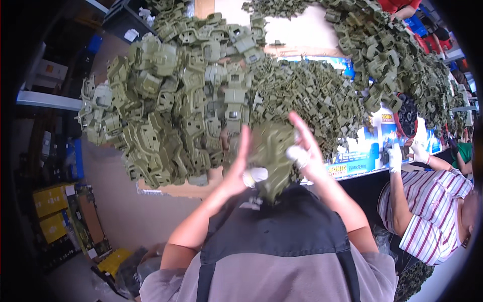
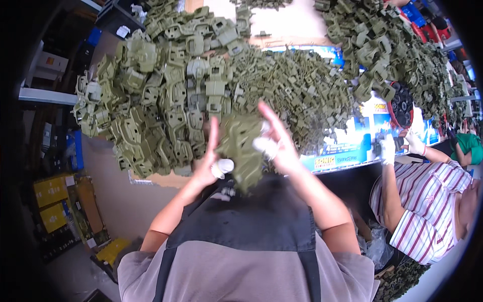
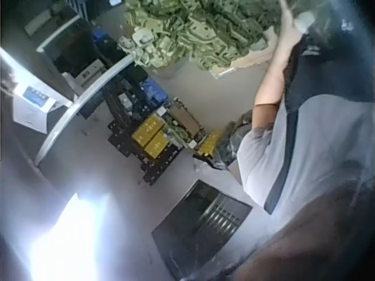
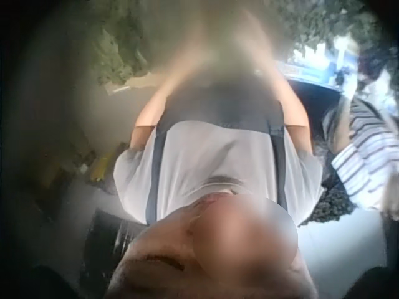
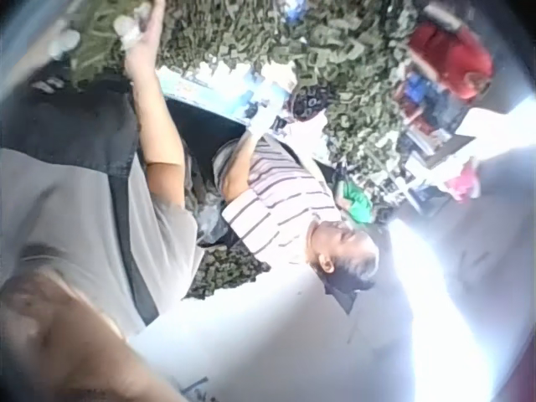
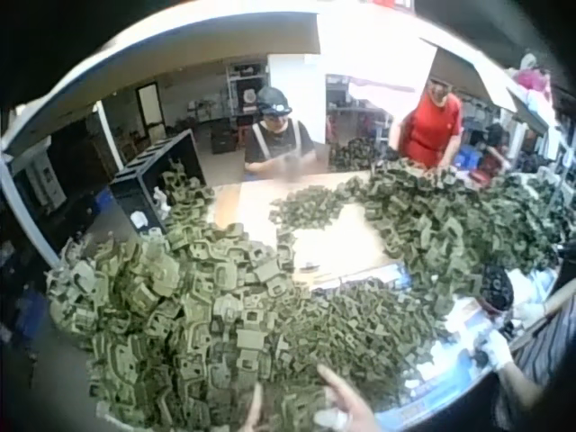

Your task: The person assembles green plastic components by hand, picking up parts from a large pile on a table and snapping them together. They work continuously, handling the parts one at a time and occasionally passing completed units to a coworker.

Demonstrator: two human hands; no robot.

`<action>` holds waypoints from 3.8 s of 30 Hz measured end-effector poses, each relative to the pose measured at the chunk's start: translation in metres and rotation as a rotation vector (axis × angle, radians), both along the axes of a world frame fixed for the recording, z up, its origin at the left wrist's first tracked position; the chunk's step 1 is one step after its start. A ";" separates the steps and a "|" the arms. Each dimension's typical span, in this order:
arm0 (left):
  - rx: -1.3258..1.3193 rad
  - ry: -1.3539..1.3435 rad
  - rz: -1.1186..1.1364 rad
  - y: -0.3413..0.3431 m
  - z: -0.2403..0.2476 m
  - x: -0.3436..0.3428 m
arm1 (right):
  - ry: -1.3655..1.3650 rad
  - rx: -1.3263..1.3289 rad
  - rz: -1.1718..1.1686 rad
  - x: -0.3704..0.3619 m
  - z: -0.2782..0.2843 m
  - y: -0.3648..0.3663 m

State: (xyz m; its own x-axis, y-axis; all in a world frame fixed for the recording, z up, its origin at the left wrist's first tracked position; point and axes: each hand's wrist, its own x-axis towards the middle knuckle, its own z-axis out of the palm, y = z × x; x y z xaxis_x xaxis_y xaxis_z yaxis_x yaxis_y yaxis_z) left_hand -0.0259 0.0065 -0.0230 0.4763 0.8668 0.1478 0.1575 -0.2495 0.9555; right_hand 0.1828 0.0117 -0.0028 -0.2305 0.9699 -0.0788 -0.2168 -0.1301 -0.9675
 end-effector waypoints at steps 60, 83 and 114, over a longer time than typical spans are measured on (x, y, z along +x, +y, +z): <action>0.344 -0.045 0.565 0.142 0.179 -0.071 | -0.898 0.613 -0.187 0.052 0.040 0.061; -0.320 0.096 0.302 -0.005 0.006 -0.051 | -0.890 0.128 -0.039 0.034 -0.068 -0.007; -0.861 -0.223 -0.098 0.014 0.011 -0.010 | -1.005 0.399 0.266 0.008 0.007 0.001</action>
